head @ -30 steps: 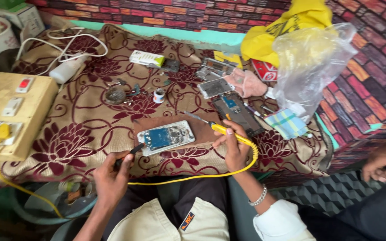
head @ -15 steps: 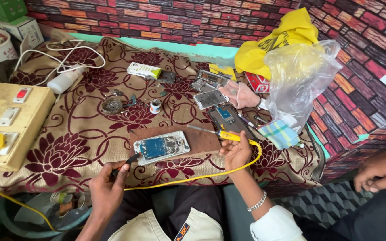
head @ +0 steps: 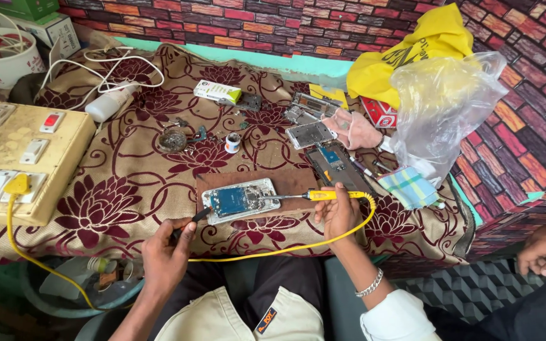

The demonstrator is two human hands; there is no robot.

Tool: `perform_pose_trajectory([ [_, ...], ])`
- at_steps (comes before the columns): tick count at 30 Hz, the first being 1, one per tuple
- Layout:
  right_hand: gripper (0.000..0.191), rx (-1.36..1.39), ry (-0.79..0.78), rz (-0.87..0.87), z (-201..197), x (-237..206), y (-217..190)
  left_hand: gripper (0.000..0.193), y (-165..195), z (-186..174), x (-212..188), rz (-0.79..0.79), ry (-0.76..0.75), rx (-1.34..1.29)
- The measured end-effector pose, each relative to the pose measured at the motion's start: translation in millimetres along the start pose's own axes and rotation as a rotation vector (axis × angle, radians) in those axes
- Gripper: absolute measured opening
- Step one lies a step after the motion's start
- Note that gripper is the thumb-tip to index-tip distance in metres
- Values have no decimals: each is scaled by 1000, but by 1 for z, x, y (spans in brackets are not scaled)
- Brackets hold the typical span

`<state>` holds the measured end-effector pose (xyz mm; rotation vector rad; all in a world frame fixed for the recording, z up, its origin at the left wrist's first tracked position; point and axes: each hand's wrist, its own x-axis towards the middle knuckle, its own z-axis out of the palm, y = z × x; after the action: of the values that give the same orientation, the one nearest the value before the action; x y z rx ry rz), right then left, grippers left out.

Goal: The person uses a soldering iron and a probe to work on a small circuit board placed on a wooden block. They repeatedly apply heat and make contact with various points on the board while seated at a cluttered workbench.

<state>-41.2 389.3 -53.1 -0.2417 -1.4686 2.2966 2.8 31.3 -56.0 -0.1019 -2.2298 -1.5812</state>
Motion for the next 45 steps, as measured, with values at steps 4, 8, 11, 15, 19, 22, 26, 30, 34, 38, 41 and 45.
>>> perform_pose_trajectory([
  [4, 47, -17, -28, -18, 1, 0, 5, 20, 0, 0, 1, 9, 1, 29],
  [8, 48, -41, -20, -30, 0, 0, 7, 20, -2, 0, 1, 27, -7, 28],
  [11, 48, -40, -35, -46, 0, 0, 8, 21, -2, 0, 1, 58, 2, 25],
  [15, 49, -43, -40, -53, 0, 0, 9, 21, -2, -1, 0, 59, -5, 52],
  [19, 48, -28, -45, -57, 0, 2, 10, 21, -1, 0, 1, 48, -4, 36],
  [22, 48, -24, -41, -49, -1, 2, 10, 21, -1, -1, 1, 47, -9, 48],
  [26, 49, -32, -40, -53, -1, 2, 10, 21, -2, 0, 2, 66, -7, 47],
  [30, 50, -31, -52, -50, -2, 1, 10, 20, -3, 0, 1, 62, -10, 41],
  [34, 52, -28, -72, -53, -1, 0, 10, 20, -3, -1, 2, 86, -5, 26],
  [38, 53, -30, -87, -55, 0, -1, 9, 20, -4, -1, 2, 82, -7, 34],
  [41, 54, -38, -87, -50, 0, -2, 8, 20, -4, -1, 2, 70, -3, 48],
  [45, 55, -31, -104, -53, 0, -2, 8, 20, -3, -2, 2, 84, -1, 50],
])
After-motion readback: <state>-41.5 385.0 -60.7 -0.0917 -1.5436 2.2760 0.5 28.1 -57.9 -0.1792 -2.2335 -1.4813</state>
